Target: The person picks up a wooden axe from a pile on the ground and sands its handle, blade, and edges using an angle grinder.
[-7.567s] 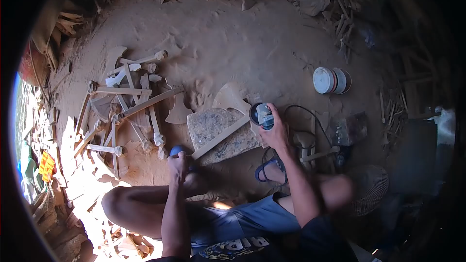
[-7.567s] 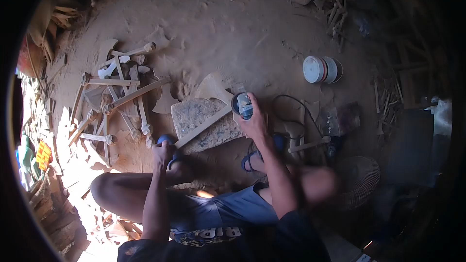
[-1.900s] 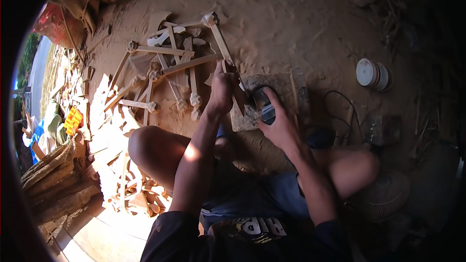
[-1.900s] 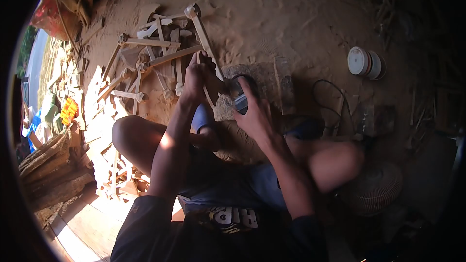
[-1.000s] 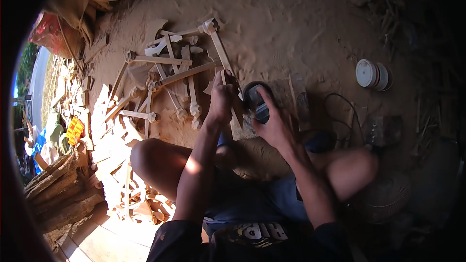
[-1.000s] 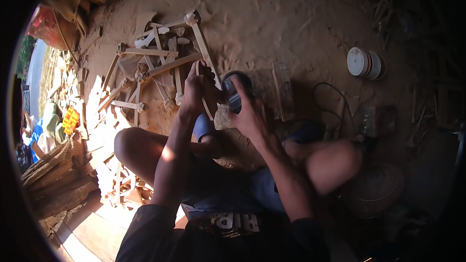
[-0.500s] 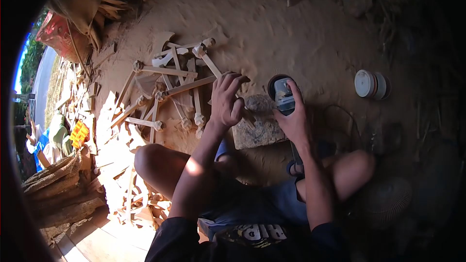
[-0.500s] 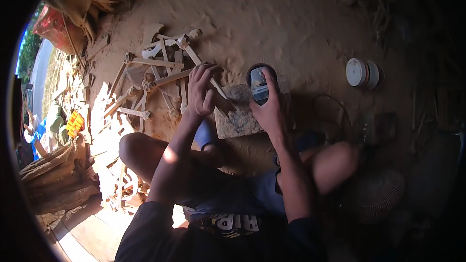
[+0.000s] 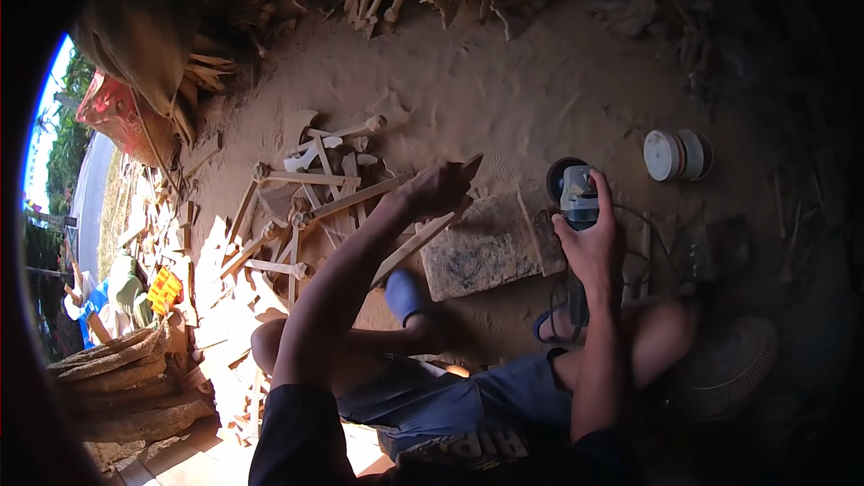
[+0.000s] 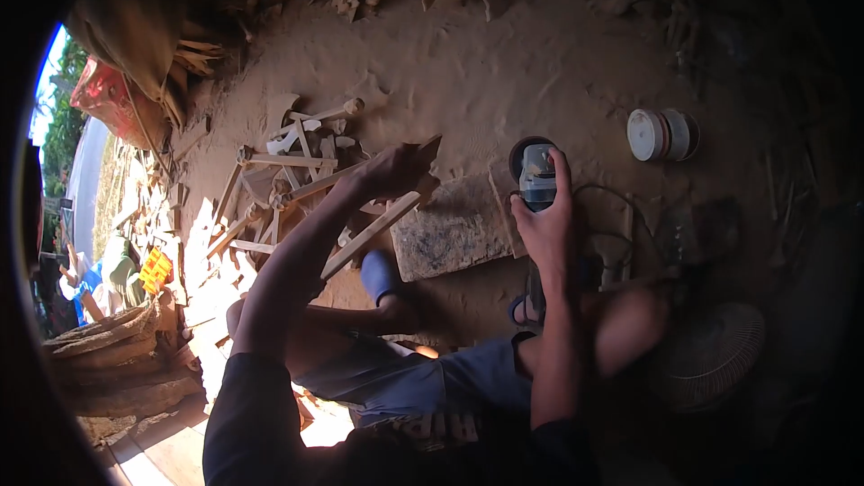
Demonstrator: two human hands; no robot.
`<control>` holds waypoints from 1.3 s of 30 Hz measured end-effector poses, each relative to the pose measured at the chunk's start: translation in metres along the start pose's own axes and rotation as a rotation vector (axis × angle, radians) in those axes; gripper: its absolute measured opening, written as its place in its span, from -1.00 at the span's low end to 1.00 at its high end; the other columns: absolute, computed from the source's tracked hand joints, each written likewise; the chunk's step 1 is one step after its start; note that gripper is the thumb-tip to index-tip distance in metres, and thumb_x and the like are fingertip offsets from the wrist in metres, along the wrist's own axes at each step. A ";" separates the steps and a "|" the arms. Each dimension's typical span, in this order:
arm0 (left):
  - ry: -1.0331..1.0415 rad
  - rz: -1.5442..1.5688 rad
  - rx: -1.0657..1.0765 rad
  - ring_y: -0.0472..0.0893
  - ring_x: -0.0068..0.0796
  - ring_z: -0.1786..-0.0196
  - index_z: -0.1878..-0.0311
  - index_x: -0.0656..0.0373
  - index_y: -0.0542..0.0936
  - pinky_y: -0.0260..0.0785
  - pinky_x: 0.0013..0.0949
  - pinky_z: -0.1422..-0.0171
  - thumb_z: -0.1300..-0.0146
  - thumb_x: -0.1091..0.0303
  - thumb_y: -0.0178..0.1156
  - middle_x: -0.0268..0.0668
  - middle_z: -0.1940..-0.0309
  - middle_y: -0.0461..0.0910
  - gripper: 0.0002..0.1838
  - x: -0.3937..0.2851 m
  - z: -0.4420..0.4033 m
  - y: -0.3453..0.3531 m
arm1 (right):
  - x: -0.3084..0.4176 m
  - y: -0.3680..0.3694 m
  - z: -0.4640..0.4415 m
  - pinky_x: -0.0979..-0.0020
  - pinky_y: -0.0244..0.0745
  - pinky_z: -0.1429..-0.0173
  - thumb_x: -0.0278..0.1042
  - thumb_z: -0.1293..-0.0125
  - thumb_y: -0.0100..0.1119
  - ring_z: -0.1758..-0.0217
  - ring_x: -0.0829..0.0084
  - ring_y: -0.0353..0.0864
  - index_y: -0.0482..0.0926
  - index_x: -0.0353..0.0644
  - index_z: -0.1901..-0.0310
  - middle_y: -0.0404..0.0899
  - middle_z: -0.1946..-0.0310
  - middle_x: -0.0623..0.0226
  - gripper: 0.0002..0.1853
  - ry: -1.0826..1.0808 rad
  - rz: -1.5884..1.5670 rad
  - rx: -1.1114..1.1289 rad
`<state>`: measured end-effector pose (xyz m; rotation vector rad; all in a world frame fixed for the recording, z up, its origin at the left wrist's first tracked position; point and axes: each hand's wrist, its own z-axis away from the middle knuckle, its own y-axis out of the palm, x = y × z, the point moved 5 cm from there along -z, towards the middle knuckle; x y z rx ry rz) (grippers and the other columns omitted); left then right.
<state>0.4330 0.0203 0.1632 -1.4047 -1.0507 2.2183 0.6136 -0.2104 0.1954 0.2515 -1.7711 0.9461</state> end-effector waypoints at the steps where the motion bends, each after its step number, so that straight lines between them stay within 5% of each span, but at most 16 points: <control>1: -0.045 0.049 0.011 0.78 0.06 0.38 -0.31 0.36 0.46 0.67 0.04 0.22 -0.44 0.23 0.21 0.10 0.35 0.72 -0.50 0.008 -0.010 0.005 | -0.005 -0.002 0.000 0.20 0.56 -0.40 -0.43 -0.18 0.51 -0.37 0.12 0.68 0.31 0.00 -0.59 0.63 -0.33 -0.01 -0.09 -0.005 -0.021 -0.006; 3: 0.014 0.110 -0.164 0.77 0.03 0.44 -0.16 0.38 0.54 0.65 -0.02 0.34 -0.40 0.27 0.25 0.10 0.36 0.71 -0.59 0.043 -0.033 0.016 | -0.003 -0.004 0.004 0.21 0.54 -0.41 -0.46 -0.19 0.50 -0.38 0.16 0.66 0.30 -0.02 -0.59 0.62 -0.34 0.02 -0.08 0.010 -0.031 -0.007; 5: -0.137 0.267 -0.271 0.76 0.04 0.47 0.21 0.42 0.62 0.65 -0.10 0.42 -0.37 0.27 0.26 0.15 0.36 0.70 -0.70 0.000 -0.013 -0.007 | 0.005 -0.004 0.011 0.22 0.48 -0.48 -0.50 -0.19 0.49 -0.43 0.18 0.61 0.27 -0.04 -0.61 0.57 -0.38 0.02 -0.06 0.091 -0.075 0.046; 7: -0.157 0.308 -0.321 0.76 0.07 0.39 0.32 0.41 0.62 0.67 -0.07 0.29 -0.39 0.27 0.22 0.17 0.35 0.67 -0.68 -0.016 0.003 0.002 | -0.013 0.011 0.015 0.22 0.43 -0.51 -0.52 -0.19 0.48 -0.47 0.17 0.56 0.26 -0.06 -0.61 0.53 -0.42 0.00 -0.06 -0.040 -0.099 0.034; 10: -0.122 0.188 -0.231 0.74 0.17 0.14 0.17 0.23 0.69 0.66 0.03 0.02 -0.35 0.32 0.19 0.19 0.24 0.59 -0.81 -0.012 0.022 0.035 | -0.014 0.031 0.023 0.21 0.37 -0.56 -0.55 -0.19 0.44 -0.52 0.14 0.50 0.22 -0.06 -0.63 0.47 -0.46 -0.05 -0.04 -0.009 -0.142 0.123; 15: 0.056 0.035 -0.342 0.56 0.32 -0.27 -0.12 0.12 0.69 0.46 0.14 -0.38 -0.39 0.26 0.16 0.37 -0.21 0.45 -0.68 0.035 0.048 0.095 | -0.006 0.065 0.034 0.17 0.46 -0.48 -0.49 -0.19 0.44 -0.44 0.01 0.58 0.20 -0.03 -0.65 0.55 -0.39 -0.08 -0.02 0.172 0.027 0.321; 18: -0.055 0.099 -0.287 0.56 0.37 -0.22 -0.20 0.10 0.69 0.47 0.11 -0.38 -0.43 0.19 0.11 0.33 -0.26 0.47 -0.61 0.071 0.050 0.106 | -0.028 0.086 0.047 0.04 0.57 -0.31 -0.29 -0.20 0.47 -0.28 -0.14 0.67 0.23 0.03 -0.64 0.64 -0.24 -0.14 -0.04 0.027 0.068 0.283; 20: -0.142 0.203 -0.320 0.61 0.30 -0.12 -0.10 0.15 0.69 0.50 0.07 -0.28 -0.39 0.18 0.15 0.20 -0.09 0.55 -0.64 0.079 0.048 0.108 | -0.025 0.091 0.050 -0.10 0.62 -0.15 0.01 -0.23 0.53 -0.09 -0.25 0.74 0.27 0.08 -0.63 0.73 -0.05 -0.22 -0.03 -0.029 0.125 0.283; 23: -0.082 0.036 -0.499 0.75 0.11 0.10 0.15 0.27 0.73 0.63 -0.03 -0.05 -0.24 0.28 0.30 0.03 0.28 0.71 -0.75 0.051 0.052 0.099 | -0.022 0.096 0.054 -0.11 0.62 -0.18 0.05 -0.23 0.54 -0.11 -0.25 0.73 0.29 0.03 -0.62 0.72 -0.10 -0.21 -0.03 -0.028 0.147 0.333; 25: 0.066 -0.074 -0.612 0.76 0.14 0.09 0.16 0.27 0.73 0.64 -0.03 -0.04 -0.25 0.27 0.28 0.06 0.21 0.72 -0.74 0.020 0.059 0.086 | -0.024 0.102 0.055 0.01 0.61 -0.25 -0.24 -0.20 0.49 -0.19 -0.17 0.72 0.23 0.04 -0.64 0.69 -0.17 -0.17 -0.03 0.022 0.141 0.370; 26: -0.065 0.077 -0.589 0.75 0.16 0.05 0.12 0.27 0.73 0.64 -0.01 -0.08 -0.28 0.25 0.26 0.10 0.14 0.71 -0.73 0.022 0.056 0.087 | -0.026 0.104 0.056 0.07 0.60 -0.28 -0.39 -0.19 0.46 -0.23 -0.13 0.71 0.20 0.05 -0.65 0.67 -0.20 -0.15 -0.02 0.049 0.138 0.389; 29: -0.345 0.421 -0.491 0.67 0.25 -0.08 -0.06 0.24 0.70 0.57 0.05 -0.20 -0.37 0.23 0.21 0.20 -0.06 0.63 -0.66 0.012 0.055 0.084 | -0.025 0.103 0.056 -0.09 0.64 -0.21 0.03 -0.19 0.57 -0.22 -0.21 0.70 0.26 0.02 -0.63 0.63 -0.29 -0.15 0.01 -0.003 0.176 0.376; 31: -0.381 0.507 -0.400 0.57 0.35 -0.20 -0.25 0.20 0.64 0.46 0.11 -0.31 -0.44 0.22 0.16 0.27 -0.19 0.53 -0.59 -0.007 0.059 0.074 | -0.017 0.098 0.056 -0.08 0.64 -0.22 0.01 -0.18 0.58 -0.23 -0.20 0.69 0.24 0.02 -0.63 0.62 -0.31 -0.13 0.03 0.013 0.219 0.403; 33: -0.129 0.020 -0.407 0.58 0.34 -0.17 -0.24 0.22 0.62 0.47 0.12 -0.29 -0.43 0.24 0.17 0.25 -0.09 0.57 -0.59 -0.003 0.057 0.082 | -0.012 0.096 0.056 -0.08 0.64 -0.22 0.00 -0.16 0.60 -0.25 -0.20 0.69 0.23 0.02 -0.64 0.61 -0.32 -0.12 0.05 0.024 0.244 0.414; 35: -0.047 -0.127 -0.434 0.59 0.34 -0.14 -0.21 0.24 0.62 0.49 0.13 -0.25 -0.41 0.26 0.19 0.25 -0.03 0.59 -0.61 -0.013 0.060 0.082 | -0.011 0.097 0.056 -0.09 0.64 -0.22 -0.02 -0.15 0.61 -0.26 -0.20 0.68 0.22 0.01 -0.64 0.61 -0.33 -0.11 0.06 0.028 0.250 0.409; 39: -0.167 0.176 -0.468 0.60 0.36 -0.03 -0.11 0.28 0.65 0.53 0.16 -0.13 -0.33 0.28 0.24 0.33 -0.04 0.53 -0.64 0.014 0.047 0.104 | -0.017 0.103 0.051 -0.11 0.68 -0.11 -0.04 -0.15 0.62 -0.14 -0.21 0.74 0.19 0.02 -0.65 0.68 -0.18 -0.19 0.08 -0.068 0.233 0.336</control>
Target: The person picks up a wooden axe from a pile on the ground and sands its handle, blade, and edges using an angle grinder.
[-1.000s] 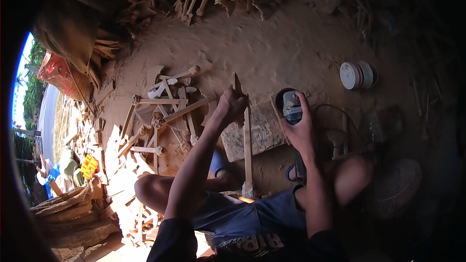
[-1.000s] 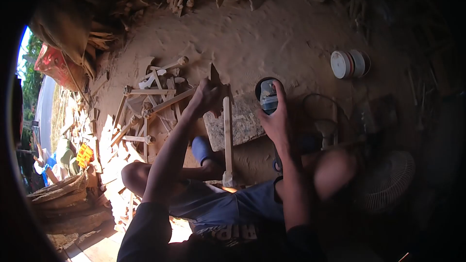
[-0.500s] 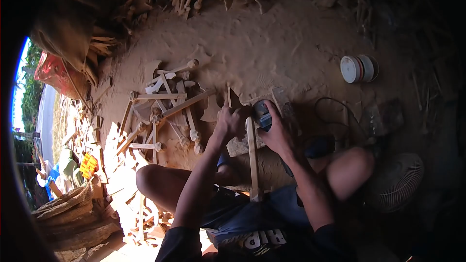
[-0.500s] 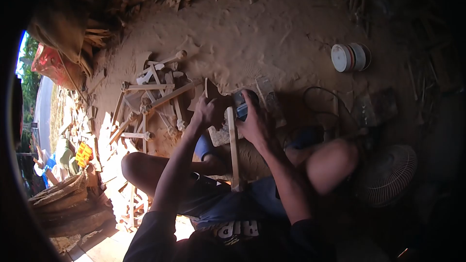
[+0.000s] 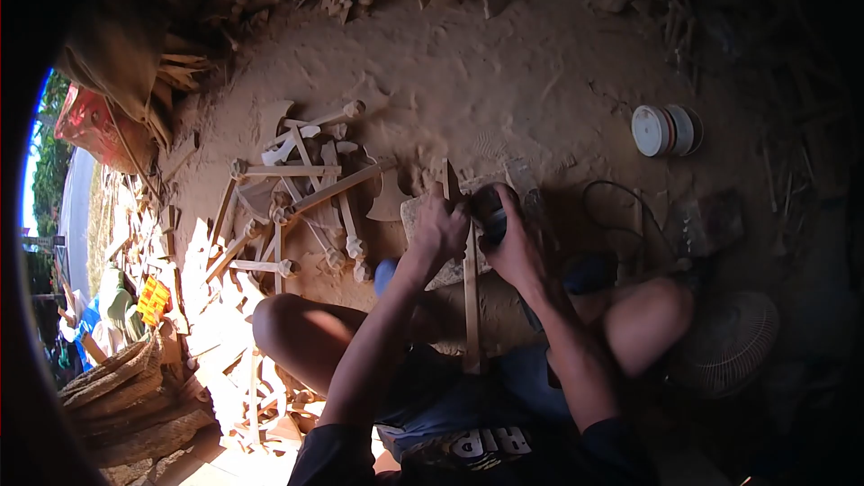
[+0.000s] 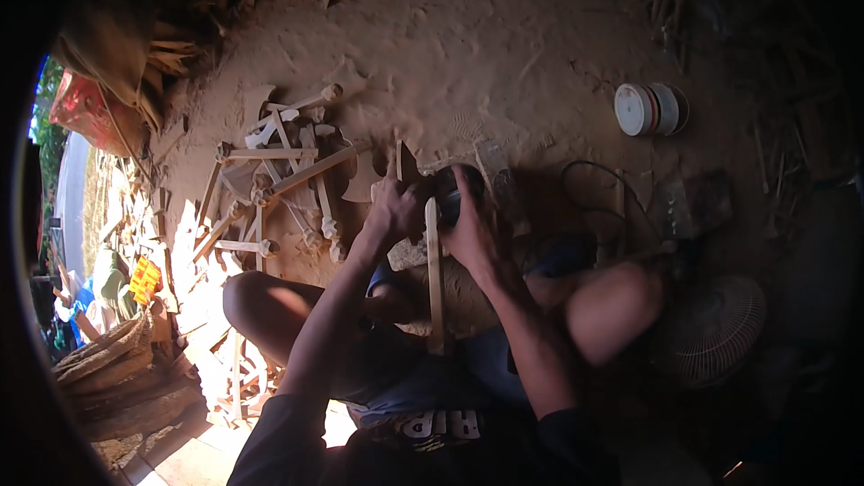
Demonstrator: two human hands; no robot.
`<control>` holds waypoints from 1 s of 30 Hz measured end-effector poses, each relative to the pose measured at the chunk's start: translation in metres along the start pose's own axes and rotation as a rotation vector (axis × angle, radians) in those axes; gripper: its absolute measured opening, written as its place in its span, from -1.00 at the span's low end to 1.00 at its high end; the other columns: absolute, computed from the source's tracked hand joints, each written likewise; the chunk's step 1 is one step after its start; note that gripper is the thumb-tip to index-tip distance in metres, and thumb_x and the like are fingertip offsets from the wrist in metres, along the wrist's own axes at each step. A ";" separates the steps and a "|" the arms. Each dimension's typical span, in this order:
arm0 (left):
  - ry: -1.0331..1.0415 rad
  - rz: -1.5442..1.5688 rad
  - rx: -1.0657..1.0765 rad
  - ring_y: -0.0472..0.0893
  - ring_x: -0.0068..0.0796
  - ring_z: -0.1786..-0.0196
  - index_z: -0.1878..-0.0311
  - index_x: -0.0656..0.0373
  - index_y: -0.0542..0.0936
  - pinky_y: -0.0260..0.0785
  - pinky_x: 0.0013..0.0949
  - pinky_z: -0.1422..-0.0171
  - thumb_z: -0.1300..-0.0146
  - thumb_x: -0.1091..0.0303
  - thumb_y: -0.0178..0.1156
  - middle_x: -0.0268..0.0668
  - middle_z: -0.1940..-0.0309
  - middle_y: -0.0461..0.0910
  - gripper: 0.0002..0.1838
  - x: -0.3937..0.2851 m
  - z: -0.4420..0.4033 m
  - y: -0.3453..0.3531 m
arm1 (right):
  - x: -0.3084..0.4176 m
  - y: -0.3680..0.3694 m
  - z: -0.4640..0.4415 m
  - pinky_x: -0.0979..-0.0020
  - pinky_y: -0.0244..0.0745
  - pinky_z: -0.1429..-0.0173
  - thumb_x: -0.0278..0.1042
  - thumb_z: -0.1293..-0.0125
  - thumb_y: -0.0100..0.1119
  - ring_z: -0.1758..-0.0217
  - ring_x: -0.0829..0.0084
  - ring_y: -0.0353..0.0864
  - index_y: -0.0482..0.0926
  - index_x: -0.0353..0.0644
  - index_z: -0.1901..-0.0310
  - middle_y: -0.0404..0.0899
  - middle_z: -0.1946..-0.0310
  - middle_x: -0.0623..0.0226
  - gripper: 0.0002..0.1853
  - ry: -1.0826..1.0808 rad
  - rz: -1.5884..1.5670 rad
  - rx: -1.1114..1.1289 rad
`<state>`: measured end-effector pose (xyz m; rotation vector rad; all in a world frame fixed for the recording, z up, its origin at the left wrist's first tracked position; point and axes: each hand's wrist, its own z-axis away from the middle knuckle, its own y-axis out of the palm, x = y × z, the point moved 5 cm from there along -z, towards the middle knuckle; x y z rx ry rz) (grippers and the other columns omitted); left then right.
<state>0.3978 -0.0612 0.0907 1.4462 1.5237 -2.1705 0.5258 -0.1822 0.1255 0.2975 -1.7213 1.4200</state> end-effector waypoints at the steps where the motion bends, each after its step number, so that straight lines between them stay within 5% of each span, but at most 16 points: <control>1: 0.045 -0.037 0.016 0.60 0.37 -0.02 -0.09 0.29 0.65 0.53 0.17 -0.11 -0.31 0.28 0.25 0.37 -0.05 0.51 -0.64 -0.004 -0.001 -0.001 | 0.001 -0.001 -0.004 -0.11 0.69 -0.08 -0.05 -0.15 0.62 -0.11 -0.22 0.75 0.19 0.02 -0.65 0.70 -0.13 -0.21 0.08 -0.002 0.031 0.003; 4: 0.331 -0.325 0.058 0.60 0.43 0.01 -0.06 0.33 0.62 0.52 0.20 -0.04 -0.29 0.29 0.26 0.51 -0.09 0.48 -0.64 -0.027 0.008 -0.005 | -0.001 0.000 -0.016 -0.11 0.70 -0.01 -0.07 -0.17 0.61 -0.01 -0.25 0.78 0.19 0.02 -0.65 0.74 0.02 -0.26 0.07 -0.038 0.041 -0.041; 10: 0.598 -0.427 -0.163 0.61 0.46 -0.05 -0.09 0.33 0.61 0.52 0.23 -0.06 -0.27 0.31 0.26 0.52 -0.10 0.48 -0.62 -0.016 0.012 0.001 | -0.004 0.000 -0.048 -0.12 0.68 0.02 -0.05 -0.23 0.55 0.07 -0.28 0.78 0.22 0.04 -0.64 0.76 0.15 -0.26 -0.01 0.058 -0.003 -0.022; 12: 0.101 -0.031 -0.004 0.60 0.43 -0.06 -0.12 0.30 0.63 0.52 0.23 -0.08 -0.27 0.34 0.24 0.47 -0.13 0.47 -0.62 -0.006 -0.004 -0.001 | -0.004 -0.001 -0.051 -0.13 0.67 0.02 -0.03 -0.24 0.53 0.09 -0.27 0.78 0.23 0.06 -0.64 0.76 0.17 -0.26 -0.02 0.056 0.009 -0.043; 14: -0.027 0.073 0.085 0.60 0.42 -0.07 -0.15 0.27 0.64 0.52 0.24 -0.10 -0.26 0.37 0.23 0.41 -0.13 0.49 -0.60 -0.006 -0.006 -0.001 | -0.008 0.003 -0.050 -0.13 0.66 0.01 -0.01 -0.25 0.52 0.09 -0.26 0.78 0.22 0.07 -0.64 0.76 0.17 -0.25 -0.03 0.046 0.035 -0.058; 19: 0.366 -0.281 0.018 0.61 0.39 -0.04 -0.17 0.20 0.68 0.53 0.22 -0.15 -0.25 0.40 0.22 0.30 -0.09 0.52 -0.59 -0.021 0.005 -0.008 | -0.012 0.010 -0.042 -0.13 0.67 0.01 0.00 -0.24 0.52 0.11 -0.26 0.79 0.21 0.08 -0.65 0.77 0.19 -0.20 -0.01 -0.007 0.035 -0.057; 28: 0.343 -0.275 0.026 0.65 0.33 -0.06 -0.13 0.23 0.68 0.55 0.16 -0.19 -0.38 0.34 0.17 0.27 -0.10 0.56 -0.68 -0.012 0.002 -0.007 | 0.014 -0.012 -0.004 -0.06 0.61 -0.30 -0.15 -0.18 0.57 -0.26 -0.21 0.66 0.20 -0.11 -0.64 0.61 -0.25 -0.26 0.03 0.082 0.047 0.096; 30: 0.149 -0.078 0.028 0.67 0.30 -0.06 -0.10 0.25 0.66 0.56 0.16 -0.16 -0.39 0.32 0.18 0.24 -0.04 0.63 -0.69 -0.006 -0.003 -0.007 | 0.013 -0.012 0.005 -0.05 0.60 -0.33 -0.17 -0.18 0.58 -0.30 -0.21 0.64 0.21 -0.11 -0.63 0.58 -0.28 -0.27 0.03 0.087 0.001 0.118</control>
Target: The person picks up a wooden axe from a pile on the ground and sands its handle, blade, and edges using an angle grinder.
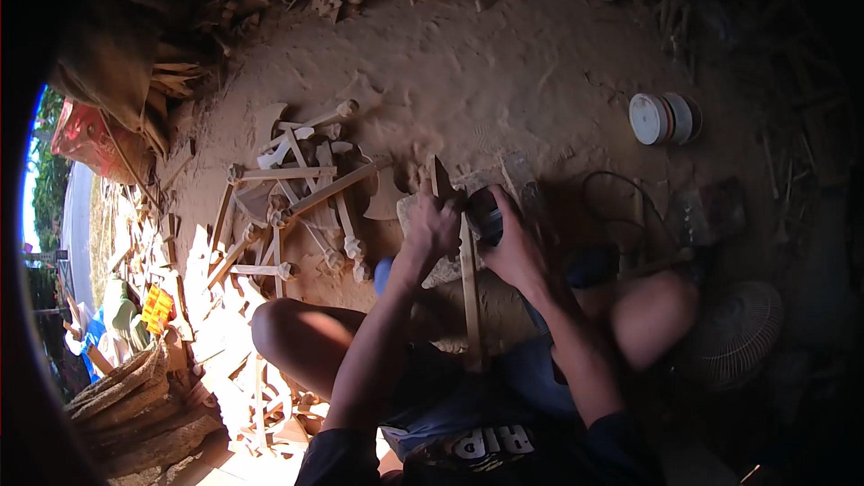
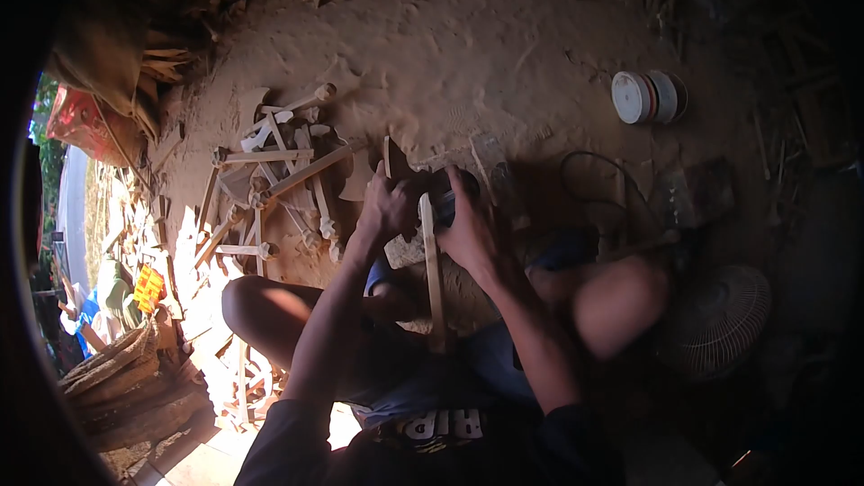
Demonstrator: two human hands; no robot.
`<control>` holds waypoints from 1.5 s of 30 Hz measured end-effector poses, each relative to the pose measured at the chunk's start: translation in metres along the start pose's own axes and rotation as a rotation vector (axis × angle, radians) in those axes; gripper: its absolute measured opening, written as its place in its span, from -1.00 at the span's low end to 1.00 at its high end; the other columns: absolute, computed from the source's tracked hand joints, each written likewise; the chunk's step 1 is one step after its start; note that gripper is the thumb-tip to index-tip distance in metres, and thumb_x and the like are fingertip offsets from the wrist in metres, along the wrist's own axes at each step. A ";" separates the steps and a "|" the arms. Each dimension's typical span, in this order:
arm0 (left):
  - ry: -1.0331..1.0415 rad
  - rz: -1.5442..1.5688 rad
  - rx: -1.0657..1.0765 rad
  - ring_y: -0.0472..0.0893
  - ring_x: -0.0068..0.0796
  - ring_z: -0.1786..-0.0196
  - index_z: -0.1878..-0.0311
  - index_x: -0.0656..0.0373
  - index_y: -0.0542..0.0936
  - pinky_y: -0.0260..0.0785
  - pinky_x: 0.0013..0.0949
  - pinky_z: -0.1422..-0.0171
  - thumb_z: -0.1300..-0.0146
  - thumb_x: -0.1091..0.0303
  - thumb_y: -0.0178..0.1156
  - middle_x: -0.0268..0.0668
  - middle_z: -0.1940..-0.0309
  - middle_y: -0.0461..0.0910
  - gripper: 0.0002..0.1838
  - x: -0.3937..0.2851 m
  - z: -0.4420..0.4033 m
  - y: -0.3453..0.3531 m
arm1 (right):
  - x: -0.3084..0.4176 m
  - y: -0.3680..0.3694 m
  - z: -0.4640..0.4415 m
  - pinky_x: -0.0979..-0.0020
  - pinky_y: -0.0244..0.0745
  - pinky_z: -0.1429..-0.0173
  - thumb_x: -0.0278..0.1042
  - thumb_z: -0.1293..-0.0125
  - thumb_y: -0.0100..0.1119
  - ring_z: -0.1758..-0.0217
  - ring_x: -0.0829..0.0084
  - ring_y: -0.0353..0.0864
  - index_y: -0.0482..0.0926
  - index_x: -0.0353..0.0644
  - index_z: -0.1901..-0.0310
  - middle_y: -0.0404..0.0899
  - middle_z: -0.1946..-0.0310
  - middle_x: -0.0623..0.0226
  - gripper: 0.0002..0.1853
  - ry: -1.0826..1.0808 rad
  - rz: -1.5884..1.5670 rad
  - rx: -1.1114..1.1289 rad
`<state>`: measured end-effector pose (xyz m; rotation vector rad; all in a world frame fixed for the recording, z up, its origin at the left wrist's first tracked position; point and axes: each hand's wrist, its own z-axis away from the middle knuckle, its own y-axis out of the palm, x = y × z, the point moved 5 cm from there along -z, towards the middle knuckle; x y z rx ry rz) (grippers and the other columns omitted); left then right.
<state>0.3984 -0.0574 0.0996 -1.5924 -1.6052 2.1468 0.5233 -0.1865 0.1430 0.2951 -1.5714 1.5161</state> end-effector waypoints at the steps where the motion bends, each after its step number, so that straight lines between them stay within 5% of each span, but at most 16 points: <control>1: -0.089 0.076 -0.007 0.69 0.28 -0.05 -0.09 0.26 0.64 0.56 0.15 -0.15 -0.39 0.32 0.19 0.22 0.00 0.66 -0.70 -0.003 0.000 -0.002 | -0.005 0.001 0.004 -0.06 0.60 -0.34 -0.18 -0.18 0.58 -0.31 -0.22 0.63 0.22 -0.11 -0.63 0.58 -0.28 -0.27 0.02 -0.018 -0.051 0.001; 4: -0.338 0.254 -0.061 0.74 0.19 0.00 -0.04 0.29 0.60 0.59 0.10 -0.09 -0.40 0.29 0.23 0.15 0.12 0.73 -0.72 -0.017 0.002 -0.013 | -0.006 -0.008 0.019 -0.02 0.58 -0.37 -0.38 -0.17 0.51 -0.34 -0.22 0.61 0.24 -0.05 -0.61 0.61 -0.28 -0.21 -0.04 -0.020 -0.048 -0.026; 7: -0.307 0.328 -0.127 0.79 -0.29 0.23 0.10 0.25 0.72 0.65 -0.21 0.15 -0.44 0.30 0.23 -0.07 0.28 0.72 -0.79 -0.016 0.000 -0.019 | -0.015 -0.019 0.025 0.00 0.56 -0.40 -0.48 -0.17 0.46 -0.37 -0.22 0.60 0.24 -0.02 -0.61 0.61 -0.30 -0.16 -0.05 0.025 -0.054 -0.061; 10: -0.550 0.412 0.042 0.79 -0.16 0.28 0.02 0.29 0.59 0.63 -0.15 0.17 -0.37 0.23 0.40 -0.05 0.40 0.73 -0.67 -0.034 -0.019 -0.051 | -0.029 -0.032 0.020 -0.04 0.59 -0.36 -0.46 -0.16 0.47 -0.31 -0.25 0.62 0.24 -0.03 -0.62 0.60 -0.30 -0.21 -0.04 -0.026 -0.071 -0.179; 12: -0.291 0.273 -0.050 0.81 -0.24 0.33 0.04 0.26 0.67 0.62 -0.17 0.24 -0.36 0.21 0.45 -0.04 0.41 0.75 -0.68 -0.039 -0.034 -0.074 | -0.030 -0.046 0.017 -0.05 0.59 -0.35 -0.44 -0.16 0.47 -0.30 -0.27 0.63 0.24 -0.03 -0.62 0.59 -0.32 -0.22 -0.04 -0.078 -0.080 -0.268; 14: -0.155 0.150 -0.064 0.84 -0.08 0.23 0.04 0.25 0.73 0.63 -0.15 0.21 -0.34 0.17 0.46 0.03 0.32 0.76 -0.68 -0.032 -0.044 -0.088 | -0.034 -0.054 0.013 -0.03 0.58 -0.38 -0.42 -0.17 0.47 -0.33 -0.24 0.61 0.24 -0.03 -0.62 0.58 -0.34 -0.20 -0.04 -0.034 -0.152 -0.277; 17: 0.030 -0.273 0.009 0.79 -0.03 0.41 0.01 0.14 0.81 0.61 -0.09 0.32 -0.36 0.13 0.43 -0.03 0.44 0.77 -0.69 -0.023 -0.040 -0.083 | -0.039 -0.056 0.005 -0.01 0.59 -0.37 -0.40 -0.17 0.47 -0.33 -0.22 0.62 0.24 -0.04 -0.62 0.58 -0.34 -0.20 -0.04 -0.073 -0.181 -0.288; 18: 0.002 -0.282 0.068 0.76 0.17 0.31 0.04 0.13 0.83 0.62 0.01 0.19 -0.28 0.05 0.49 0.06 0.38 0.75 -0.64 -0.017 -0.034 -0.073 | -0.042 -0.052 0.005 -0.01 0.59 -0.36 -0.39 -0.18 0.48 -0.32 -0.21 0.63 0.23 -0.04 -0.62 0.58 -0.34 -0.20 -0.04 -0.099 -0.178 -0.290; 22: 0.193 -0.337 0.047 0.75 0.09 0.36 0.44 0.18 0.66 0.60 0.06 0.33 -0.17 0.07 0.56 0.03 0.52 0.69 -0.62 -0.006 -0.013 -0.054 | -0.040 -0.031 0.001 0.05 0.53 -0.39 -0.41 -0.19 0.45 -0.37 -0.15 0.59 0.21 -0.03 -0.64 0.54 -0.37 -0.18 -0.03 -0.092 -0.185 -0.200; 24: 0.149 -0.297 0.139 0.75 0.07 0.39 0.40 0.17 0.69 0.61 0.03 0.34 -0.18 0.08 0.54 0.00 0.53 0.68 -0.65 -0.005 -0.015 -0.053 | -0.030 -0.025 0.004 0.18 0.36 -0.59 -0.53 -0.21 0.41 -0.59 0.01 0.43 0.18 -0.08 -0.66 0.41 -0.53 -0.09 -0.03 0.069 -0.249 -0.037; 26: 0.127 -0.268 0.174 0.74 0.06 0.40 0.36 0.15 0.72 0.61 0.02 0.33 -0.20 0.09 0.52 -0.02 0.55 0.68 -0.69 -0.012 -0.016 -0.056 | -0.035 -0.011 0.000 0.18 0.37 -0.58 -0.52 -0.21 0.42 -0.59 0.00 0.44 0.19 -0.08 -0.65 0.41 -0.53 -0.08 -0.03 0.009 -0.260 -0.049; 31: 0.077 -0.236 0.205 0.72 0.08 0.38 0.05 0.02 0.84 0.61 -0.03 0.26 -0.25 0.08 0.49 0.00 0.46 0.71 -0.70 -0.020 -0.017 -0.047 | -0.028 -0.010 -0.003 0.13 0.48 -0.48 -0.48 -0.19 0.45 -0.49 -0.11 0.53 0.21 -0.06 -0.64 0.49 -0.46 -0.11 -0.03 -0.027 -0.181 -0.056; 39: 0.068 -0.311 0.286 0.73 0.12 0.32 0.07 0.02 0.83 0.63 0.01 0.20 -0.25 0.11 0.47 -0.02 0.44 0.73 -0.72 -0.039 -0.021 -0.045 | -0.022 -0.019 -0.010 0.00 0.60 -0.34 -0.43 -0.16 0.47 -0.36 -0.26 0.58 0.24 0.01 -0.62 0.60 -0.33 -0.14 -0.04 0.038 -0.047 -0.030; 42: 0.084 -0.271 0.247 0.73 0.16 0.32 0.17 0.07 0.80 0.64 0.05 0.18 -0.31 0.11 0.42 0.00 0.45 0.72 -0.76 -0.037 -0.024 -0.042 | -0.028 -0.018 -0.008 -0.13 0.66 -0.16 -0.35 -0.14 0.53 -0.12 -0.28 0.72 0.24 0.07 -0.62 0.64 -0.21 -0.29 0.00 -0.098 0.024 -0.196; 45: 0.095 -0.224 0.228 0.74 0.21 0.28 0.15 0.14 0.78 0.62 0.12 0.14 -0.36 0.13 0.36 0.06 0.42 0.72 -0.74 -0.031 -0.025 -0.037 | -0.027 -0.021 -0.007 -0.12 0.65 -0.22 -0.42 -0.12 0.52 -0.15 -0.30 0.70 0.27 0.02 -0.61 0.66 -0.20 -0.25 -0.02 -0.254 -0.095 -0.306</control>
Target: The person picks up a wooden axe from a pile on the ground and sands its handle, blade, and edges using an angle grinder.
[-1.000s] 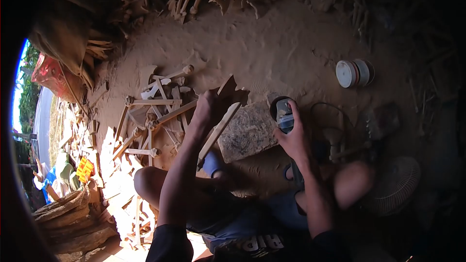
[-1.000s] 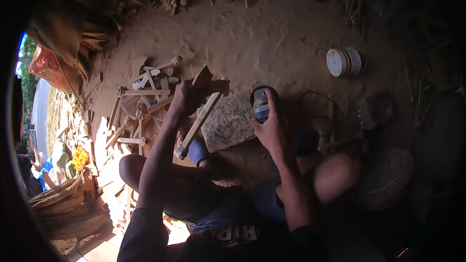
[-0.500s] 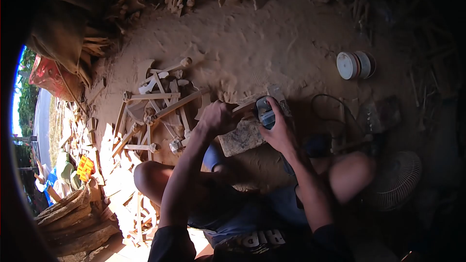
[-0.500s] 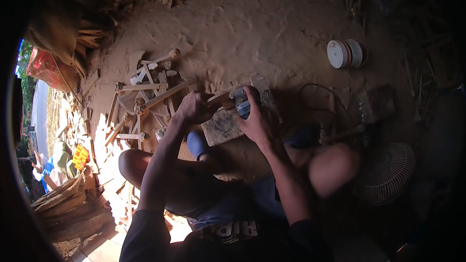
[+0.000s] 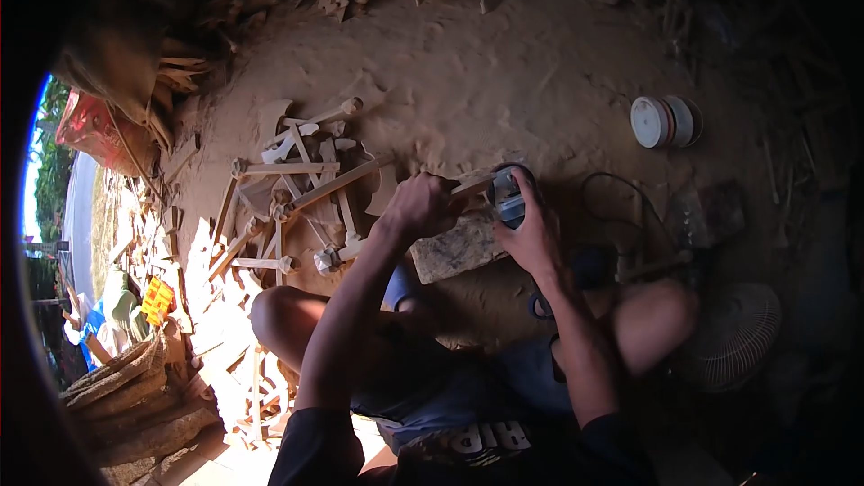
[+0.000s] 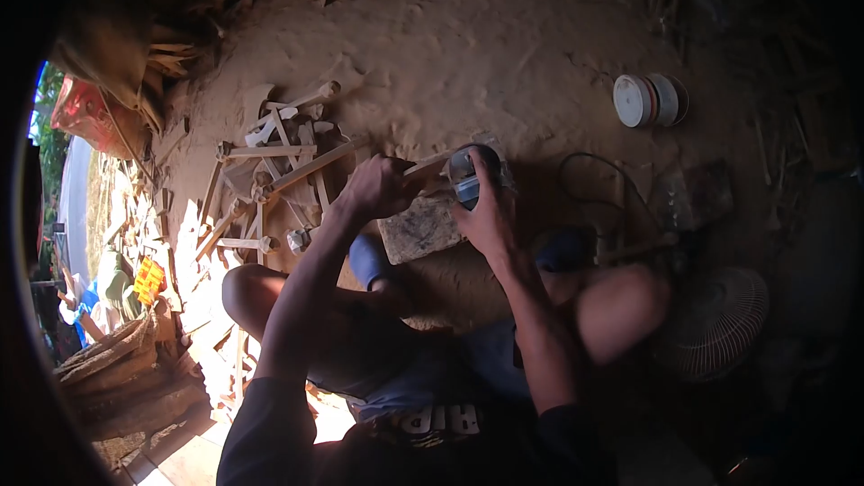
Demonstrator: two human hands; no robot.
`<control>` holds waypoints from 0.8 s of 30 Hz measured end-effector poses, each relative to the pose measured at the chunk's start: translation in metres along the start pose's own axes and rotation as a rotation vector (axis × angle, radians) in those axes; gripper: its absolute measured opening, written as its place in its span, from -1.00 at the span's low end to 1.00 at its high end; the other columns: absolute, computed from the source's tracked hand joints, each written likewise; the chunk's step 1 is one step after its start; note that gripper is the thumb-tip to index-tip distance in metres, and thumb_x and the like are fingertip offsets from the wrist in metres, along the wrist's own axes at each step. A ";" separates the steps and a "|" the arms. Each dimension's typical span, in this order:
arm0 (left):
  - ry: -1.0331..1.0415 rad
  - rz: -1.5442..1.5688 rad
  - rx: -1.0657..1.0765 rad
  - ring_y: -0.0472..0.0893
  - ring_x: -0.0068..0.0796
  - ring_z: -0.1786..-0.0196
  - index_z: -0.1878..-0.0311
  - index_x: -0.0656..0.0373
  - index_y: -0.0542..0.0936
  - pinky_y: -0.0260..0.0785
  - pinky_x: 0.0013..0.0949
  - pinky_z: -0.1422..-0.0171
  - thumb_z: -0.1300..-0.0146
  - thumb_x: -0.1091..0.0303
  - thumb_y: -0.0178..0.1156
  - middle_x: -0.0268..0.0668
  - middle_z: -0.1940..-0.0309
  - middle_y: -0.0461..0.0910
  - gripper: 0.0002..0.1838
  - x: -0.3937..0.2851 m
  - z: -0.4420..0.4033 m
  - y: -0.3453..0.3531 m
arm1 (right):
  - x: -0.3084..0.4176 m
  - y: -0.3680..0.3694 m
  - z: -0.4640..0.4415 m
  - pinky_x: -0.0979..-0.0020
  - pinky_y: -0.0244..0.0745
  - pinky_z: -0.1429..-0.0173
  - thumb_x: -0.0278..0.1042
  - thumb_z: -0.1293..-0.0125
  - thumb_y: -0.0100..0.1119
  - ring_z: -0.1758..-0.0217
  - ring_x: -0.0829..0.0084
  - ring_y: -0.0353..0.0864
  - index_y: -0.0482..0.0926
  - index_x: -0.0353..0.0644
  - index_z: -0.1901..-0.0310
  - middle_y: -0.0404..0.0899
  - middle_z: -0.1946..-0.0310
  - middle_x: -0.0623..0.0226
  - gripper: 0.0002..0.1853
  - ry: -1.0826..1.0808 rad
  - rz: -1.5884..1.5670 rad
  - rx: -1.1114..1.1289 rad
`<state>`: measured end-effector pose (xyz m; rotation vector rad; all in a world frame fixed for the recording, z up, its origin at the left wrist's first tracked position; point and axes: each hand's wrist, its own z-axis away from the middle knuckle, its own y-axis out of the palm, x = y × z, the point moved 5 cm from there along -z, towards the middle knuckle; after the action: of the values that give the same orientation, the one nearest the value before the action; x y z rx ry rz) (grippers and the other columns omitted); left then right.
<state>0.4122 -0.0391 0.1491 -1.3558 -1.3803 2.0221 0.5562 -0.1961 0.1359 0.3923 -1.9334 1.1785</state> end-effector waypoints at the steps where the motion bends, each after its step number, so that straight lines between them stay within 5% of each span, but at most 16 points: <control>1: -0.001 0.013 -0.004 0.74 0.23 0.25 0.12 0.16 0.77 0.61 0.14 0.12 -0.37 0.15 0.35 0.08 0.41 0.72 -0.74 0.001 -0.002 0.000 | -0.001 -0.001 0.000 -0.11 0.65 -0.23 -0.44 -0.13 0.51 -0.16 -0.30 0.70 0.27 0.01 -0.61 0.66 -0.20 -0.24 -0.02 0.008 -0.005 -0.005; 7: 0.003 0.227 -0.325 0.69 0.38 0.17 -0.33 0.28 0.42 0.55 0.18 0.00 -0.39 0.28 0.21 0.32 0.13 0.68 -0.50 0.014 -0.023 -0.040 | -0.001 -0.019 0.000 -0.06 0.61 -0.32 -0.46 -0.15 0.48 -0.26 -0.26 0.67 0.26 0.01 -0.61 0.62 -0.28 -0.19 -0.04 0.167 -0.066 0.018; 10: -0.210 0.290 -0.417 0.73 0.35 0.20 -0.34 0.29 0.25 0.59 0.17 0.12 -0.38 0.30 0.14 0.30 0.19 0.67 -0.45 0.054 -0.032 -0.051 | -0.005 -0.029 -0.002 0.01 0.57 -0.38 -0.46 -0.17 0.48 -0.36 -0.17 0.63 0.24 0.02 -0.63 0.58 -0.34 -0.17 -0.03 0.194 -0.101 -0.006; 14: -0.554 1.006 -0.342 0.78 0.19 0.20 -0.27 0.28 0.22 0.74 0.09 0.22 -0.36 0.27 0.13 0.14 0.28 0.60 -0.48 0.064 -0.006 -0.051 | 0.000 -0.041 -0.005 0.18 0.46 -0.50 -0.53 -0.20 0.44 -0.47 0.12 0.56 0.23 -0.05 -0.64 0.52 -0.44 -0.05 -0.04 0.202 -0.173 -0.043; 16: -0.605 1.343 -0.210 0.78 0.14 0.20 -0.24 0.30 0.26 0.80 0.06 0.20 -0.38 0.24 0.15 0.07 0.28 0.56 -0.50 0.076 0.007 -0.036 | 0.002 -0.043 -0.005 0.24 0.41 -0.54 -0.55 -0.21 0.43 -0.49 0.23 0.53 0.23 -0.07 -0.64 0.49 -0.47 0.01 -0.05 0.175 -0.187 -0.069; 20: -0.485 1.478 -0.323 0.78 0.18 0.05 -0.27 0.34 0.41 0.83 0.04 0.08 -0.48 0.04 0.22 0.11 -0.03 0.43 -0.44 0.092 0.042 0.006 | 0.013 -0.044 -0.005 0.25 0.39 -0.56 -0.56 -0.20 0.44 -0.52 0.22 0.50 0.23 -0.07 -0.64 0.46 -0.49 0.01 -0.05 0.206 -0.220 -0.035; 24: -0.734 0.297 -0.838 0.63 0.18 -0.24 -0.29 0.35 0.46 0.55 0.15 -0.28 -0.49 -0.08 0.21 0.17 -0.18 0.39 -0.36 0.075 0.084 -0.010 | 0.019 -0.028 0.003 0.25 0.39 -0.56 -0.57 -0.20 0.46 -0.51 0.22 0.50 0.23 -0.08 -0.63 0.48 -0.47 0.04 -0.04 0.243 -0.209 0.059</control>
<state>0.3021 -0.0260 0.1253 -1.1519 -2.7165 2.3656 0.5607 -0.2100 0.1669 0.4492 -1.6111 1.0942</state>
